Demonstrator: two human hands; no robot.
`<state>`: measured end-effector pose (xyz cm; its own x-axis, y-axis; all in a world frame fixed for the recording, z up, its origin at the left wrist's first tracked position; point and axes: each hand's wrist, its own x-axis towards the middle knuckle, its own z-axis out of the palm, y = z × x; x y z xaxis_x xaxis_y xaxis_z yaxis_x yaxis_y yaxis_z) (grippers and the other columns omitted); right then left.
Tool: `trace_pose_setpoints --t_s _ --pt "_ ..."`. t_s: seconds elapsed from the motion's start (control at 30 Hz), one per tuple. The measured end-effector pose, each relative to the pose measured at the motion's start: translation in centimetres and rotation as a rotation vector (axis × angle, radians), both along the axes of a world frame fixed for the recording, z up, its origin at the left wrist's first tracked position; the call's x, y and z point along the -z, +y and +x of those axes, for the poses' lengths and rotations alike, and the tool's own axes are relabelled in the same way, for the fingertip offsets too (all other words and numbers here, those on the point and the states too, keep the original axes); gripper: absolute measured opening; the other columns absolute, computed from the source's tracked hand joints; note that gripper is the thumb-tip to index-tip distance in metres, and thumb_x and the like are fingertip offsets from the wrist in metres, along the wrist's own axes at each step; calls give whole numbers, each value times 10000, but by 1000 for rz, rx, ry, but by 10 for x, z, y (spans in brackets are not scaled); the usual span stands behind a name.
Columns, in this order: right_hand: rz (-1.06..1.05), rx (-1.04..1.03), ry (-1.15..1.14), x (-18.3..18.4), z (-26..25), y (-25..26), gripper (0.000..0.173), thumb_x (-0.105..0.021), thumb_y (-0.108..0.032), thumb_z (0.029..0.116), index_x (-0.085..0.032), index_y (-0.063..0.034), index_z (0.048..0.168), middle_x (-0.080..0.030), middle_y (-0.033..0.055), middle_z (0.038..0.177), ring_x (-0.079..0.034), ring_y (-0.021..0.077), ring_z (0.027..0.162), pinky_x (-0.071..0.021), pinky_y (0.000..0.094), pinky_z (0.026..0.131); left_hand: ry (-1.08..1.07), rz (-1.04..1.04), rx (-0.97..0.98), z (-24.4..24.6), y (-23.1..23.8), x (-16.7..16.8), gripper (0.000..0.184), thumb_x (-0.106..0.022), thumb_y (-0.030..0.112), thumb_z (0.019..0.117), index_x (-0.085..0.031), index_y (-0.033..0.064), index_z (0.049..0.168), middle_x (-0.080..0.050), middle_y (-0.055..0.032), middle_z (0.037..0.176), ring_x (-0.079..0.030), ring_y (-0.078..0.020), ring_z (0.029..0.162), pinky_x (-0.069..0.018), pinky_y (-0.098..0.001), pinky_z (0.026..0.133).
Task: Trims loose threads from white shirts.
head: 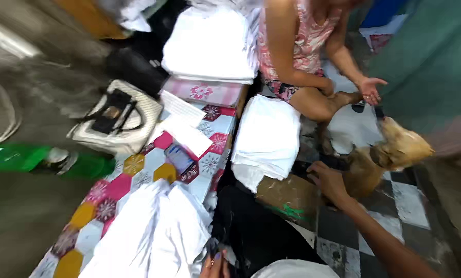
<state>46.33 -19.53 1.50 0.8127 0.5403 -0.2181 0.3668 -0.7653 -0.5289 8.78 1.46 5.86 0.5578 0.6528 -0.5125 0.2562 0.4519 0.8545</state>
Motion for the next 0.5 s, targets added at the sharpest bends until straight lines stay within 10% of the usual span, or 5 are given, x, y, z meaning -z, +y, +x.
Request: trace_pose_setpoints --t_s 0.13,0.2,0.3,0.5 --pt "463 -304 37 -37 -84 82 124 -682 -92 944 -771 -6 949 -709 153 929 -695 277 793 -591 485 743 -99 134 -125 -1 -11 -20 326 -388 167 1083 -668 5 1130 -669 20 757 -599 -40 563 -532 -208 520" --pt "658 -483 232 -47 -130 113 163 -654 -123 949 -767 -8 930 -726 91 929 -701 157 792 -614 343 743 -163 319 -162 -4 -13 -29 299 -451 123 1051 -704 -35 1071 -746 -35 1029 -705 -74 861 -598 -253 762" --pt "681 -789 695 -64 -187 140 231 -699 -151 924 -724 3 1093 -746 51 1083 -721 116 981 -614 312 885 -252 671 -139 -10 -9 -31 304 -546 151 1004 -746 -46 886 -586 -201 1421 -519 -266 1371 -425 -416 1155" --pt "491 -1021 1081 -91 -226 176 110 -616 -81 960 -705 -56 1020 -729 -59 871 -695 36 807 -602 262 789 -332 718 -127 -33 -5 -40 354 -503 178 1048 -715 -102 1002 -543 -233 1455 -539 -240 1356 -444 -382 1137"
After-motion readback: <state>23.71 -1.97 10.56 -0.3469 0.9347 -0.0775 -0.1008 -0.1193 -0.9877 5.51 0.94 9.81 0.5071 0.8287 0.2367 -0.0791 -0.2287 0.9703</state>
